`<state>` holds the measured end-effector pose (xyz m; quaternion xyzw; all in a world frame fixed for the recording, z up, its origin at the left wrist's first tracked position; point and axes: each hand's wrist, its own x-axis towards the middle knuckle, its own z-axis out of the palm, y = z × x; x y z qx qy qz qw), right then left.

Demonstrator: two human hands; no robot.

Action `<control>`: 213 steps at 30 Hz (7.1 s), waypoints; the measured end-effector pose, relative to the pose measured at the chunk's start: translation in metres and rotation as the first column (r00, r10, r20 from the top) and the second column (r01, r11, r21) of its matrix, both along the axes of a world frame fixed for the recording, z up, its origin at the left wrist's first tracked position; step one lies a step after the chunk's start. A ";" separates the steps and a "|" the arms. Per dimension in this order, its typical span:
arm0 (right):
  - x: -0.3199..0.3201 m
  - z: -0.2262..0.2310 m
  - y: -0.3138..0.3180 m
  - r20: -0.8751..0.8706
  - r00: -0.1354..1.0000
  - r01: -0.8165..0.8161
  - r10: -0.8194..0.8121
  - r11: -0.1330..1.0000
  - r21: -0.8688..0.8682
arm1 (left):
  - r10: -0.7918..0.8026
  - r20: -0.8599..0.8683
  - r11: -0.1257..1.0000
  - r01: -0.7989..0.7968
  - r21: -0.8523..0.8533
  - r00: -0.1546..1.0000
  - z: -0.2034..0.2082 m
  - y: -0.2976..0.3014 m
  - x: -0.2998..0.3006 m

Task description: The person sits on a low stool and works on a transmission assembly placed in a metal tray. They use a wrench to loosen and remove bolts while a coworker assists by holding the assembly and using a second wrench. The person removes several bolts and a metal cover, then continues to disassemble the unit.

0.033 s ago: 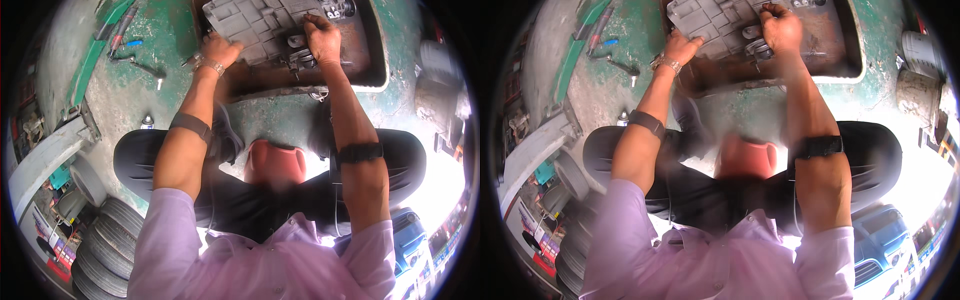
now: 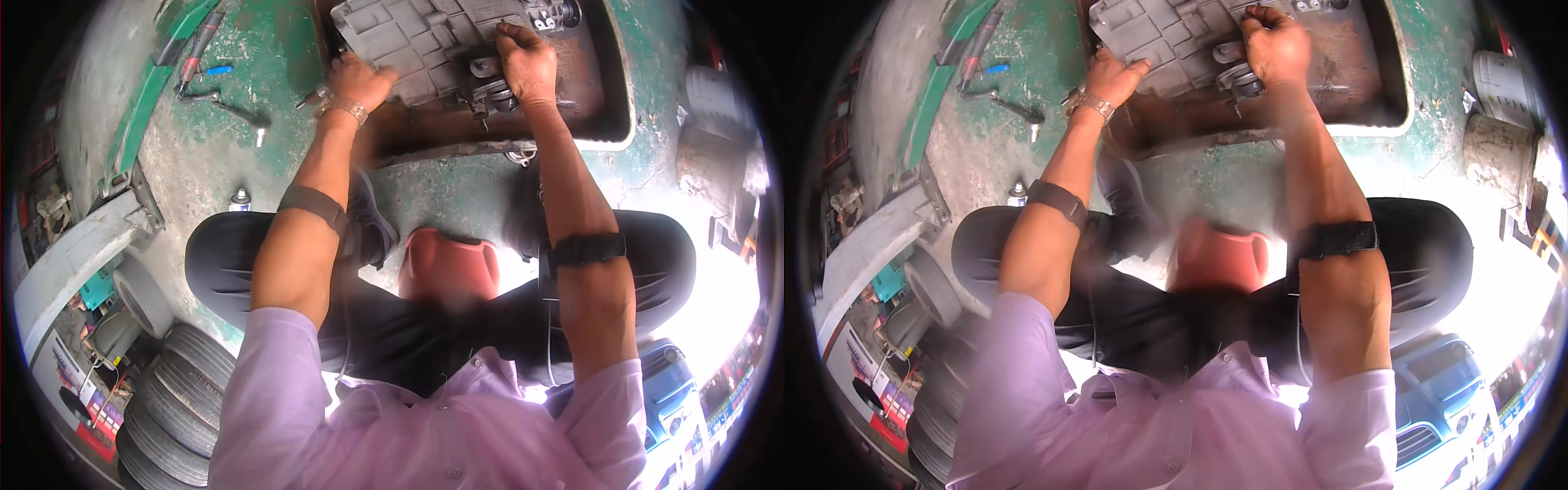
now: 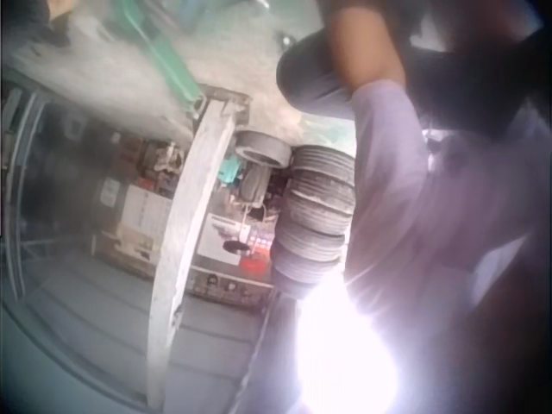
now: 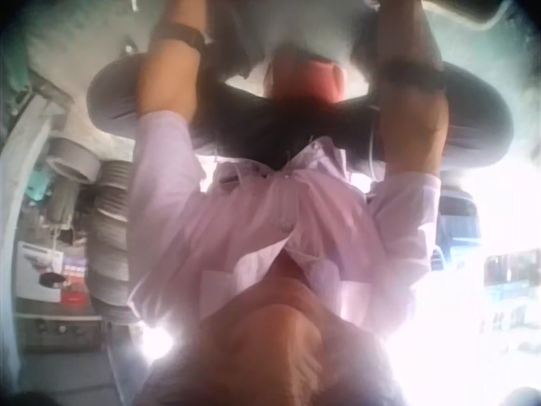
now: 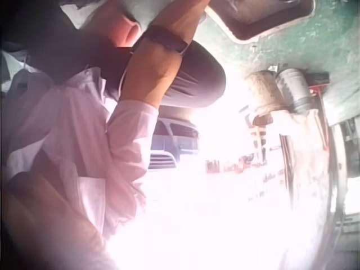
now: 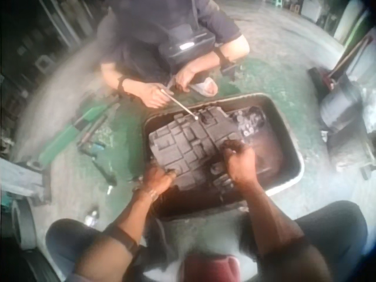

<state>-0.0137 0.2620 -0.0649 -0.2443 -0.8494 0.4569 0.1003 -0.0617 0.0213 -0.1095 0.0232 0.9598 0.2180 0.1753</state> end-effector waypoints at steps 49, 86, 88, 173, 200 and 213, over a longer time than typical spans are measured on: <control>0.001 0.001 -0.002 0.072 0.994 0.093 -0.082 0.982 -0.165 | 0.040 -0.093 0.990 -0.026 0.142 0.995 -0.005 0.000 0.008; 0.007 0.008 -0.004 0.003 0.999 0.049 -0.049 0.999 -0.014 | 0.037 -0.275 0.998 -0.024 0.053 0.961 -0.037 -0.003 0.018; 0.007 0.013 -0.005 0.035 0.998 0.062 -0.060 0.997 -0.050 | 0.049 -0.170 0.992 -0.029 0.120 0.984 -0.036 -0.006 0.017; 0.010 0.008 0.009 -0.182 0.967 0.140 -0.178 0.968 -0.207 | -0.495 -0.254 0.841 0.385 -0.379 0.831 -0.016 0.099 -0.012; 0.007 0.012 0.004 -0.164 0.983 0.073 -0.087 0.993 -0.091 | -0.313 -0.393 0.949 0.268 -0.166 0.865 -0.006 0.114 0.001; 0.006 0.009 0.003 -0.145 0.987 0.049 -0.064 0.994 -0.102 | -0.243 -0.489 0.969 0.235 -0.077 0.838 -0.016 0.113 -0.001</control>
